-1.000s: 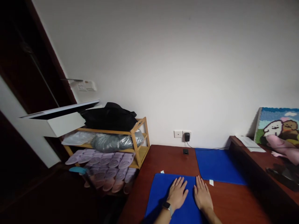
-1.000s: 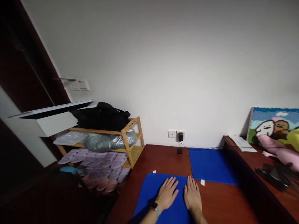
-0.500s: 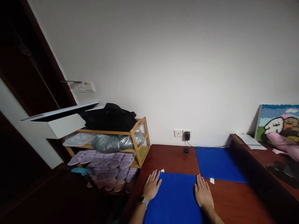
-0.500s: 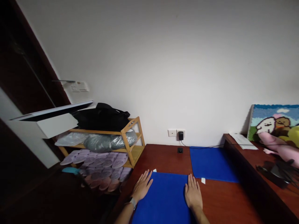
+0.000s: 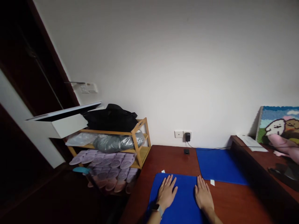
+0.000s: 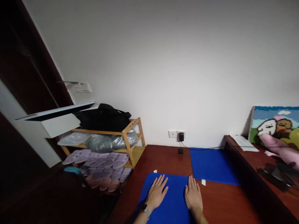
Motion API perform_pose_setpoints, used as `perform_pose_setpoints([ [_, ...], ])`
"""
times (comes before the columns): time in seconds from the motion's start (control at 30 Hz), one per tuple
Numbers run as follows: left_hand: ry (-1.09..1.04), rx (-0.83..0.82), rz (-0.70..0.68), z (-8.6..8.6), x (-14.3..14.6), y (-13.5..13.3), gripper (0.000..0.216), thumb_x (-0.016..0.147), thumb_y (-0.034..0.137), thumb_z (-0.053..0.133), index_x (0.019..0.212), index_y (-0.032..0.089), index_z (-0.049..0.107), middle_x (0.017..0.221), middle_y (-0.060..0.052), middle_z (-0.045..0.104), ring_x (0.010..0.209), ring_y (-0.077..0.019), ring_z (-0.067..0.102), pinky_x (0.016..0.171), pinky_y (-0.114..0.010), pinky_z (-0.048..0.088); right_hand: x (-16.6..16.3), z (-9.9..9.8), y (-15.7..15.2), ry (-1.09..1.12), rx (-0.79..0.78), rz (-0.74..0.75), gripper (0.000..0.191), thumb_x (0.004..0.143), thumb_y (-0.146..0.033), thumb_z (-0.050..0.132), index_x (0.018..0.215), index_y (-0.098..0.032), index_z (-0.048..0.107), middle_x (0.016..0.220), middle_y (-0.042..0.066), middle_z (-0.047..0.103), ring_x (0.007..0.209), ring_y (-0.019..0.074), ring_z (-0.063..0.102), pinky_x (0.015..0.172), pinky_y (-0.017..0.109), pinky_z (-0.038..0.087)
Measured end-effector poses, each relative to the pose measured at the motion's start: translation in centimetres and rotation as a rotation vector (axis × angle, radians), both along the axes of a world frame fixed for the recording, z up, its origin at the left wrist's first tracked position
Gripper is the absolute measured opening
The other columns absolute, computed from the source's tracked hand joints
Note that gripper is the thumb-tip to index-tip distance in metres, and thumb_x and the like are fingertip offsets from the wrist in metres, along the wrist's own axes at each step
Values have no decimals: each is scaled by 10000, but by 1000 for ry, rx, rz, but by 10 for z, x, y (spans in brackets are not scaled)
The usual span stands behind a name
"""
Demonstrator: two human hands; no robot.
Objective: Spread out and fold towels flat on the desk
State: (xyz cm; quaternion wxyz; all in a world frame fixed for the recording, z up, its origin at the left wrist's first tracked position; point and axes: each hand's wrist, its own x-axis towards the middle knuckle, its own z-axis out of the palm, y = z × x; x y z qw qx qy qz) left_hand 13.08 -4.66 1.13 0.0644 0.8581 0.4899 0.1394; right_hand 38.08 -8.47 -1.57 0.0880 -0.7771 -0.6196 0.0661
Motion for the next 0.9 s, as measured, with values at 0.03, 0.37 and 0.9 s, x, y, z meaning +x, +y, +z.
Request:
perform_pose_setpoints([
  [0.03,7,-12,24,-1,-8,0,569,1052,547,257,1576,337,323,1651,-14,331,1520,-236,302,1258,-501,252,0,-1,0,-6,-3,0,683,994,-400,86,1595,-92,192,1679,36,181,1552,194,140,1265,394,146],
  [0.37,78,19,314,-7,-118,-40,580,1046,484,283,1579,259,336,1639,-35,355,1510,-235,320,1241,-481,301,2,0,-2,30,-13,-1,681,998,-415,103,1598,-98,160,1685,39,161,1556,191,119,1266,393,118],
  [0.9,18,-19,115,-4,-71,-134,567,1040,525,335,1586,399,248,1669,18,244,1533,-261,257,1252,-518,269,-18,4,-108,10,-36,47,711,983,-512,118,1605,-180,203,1677,-11,193,1555,237,132,1264,454,151],
])
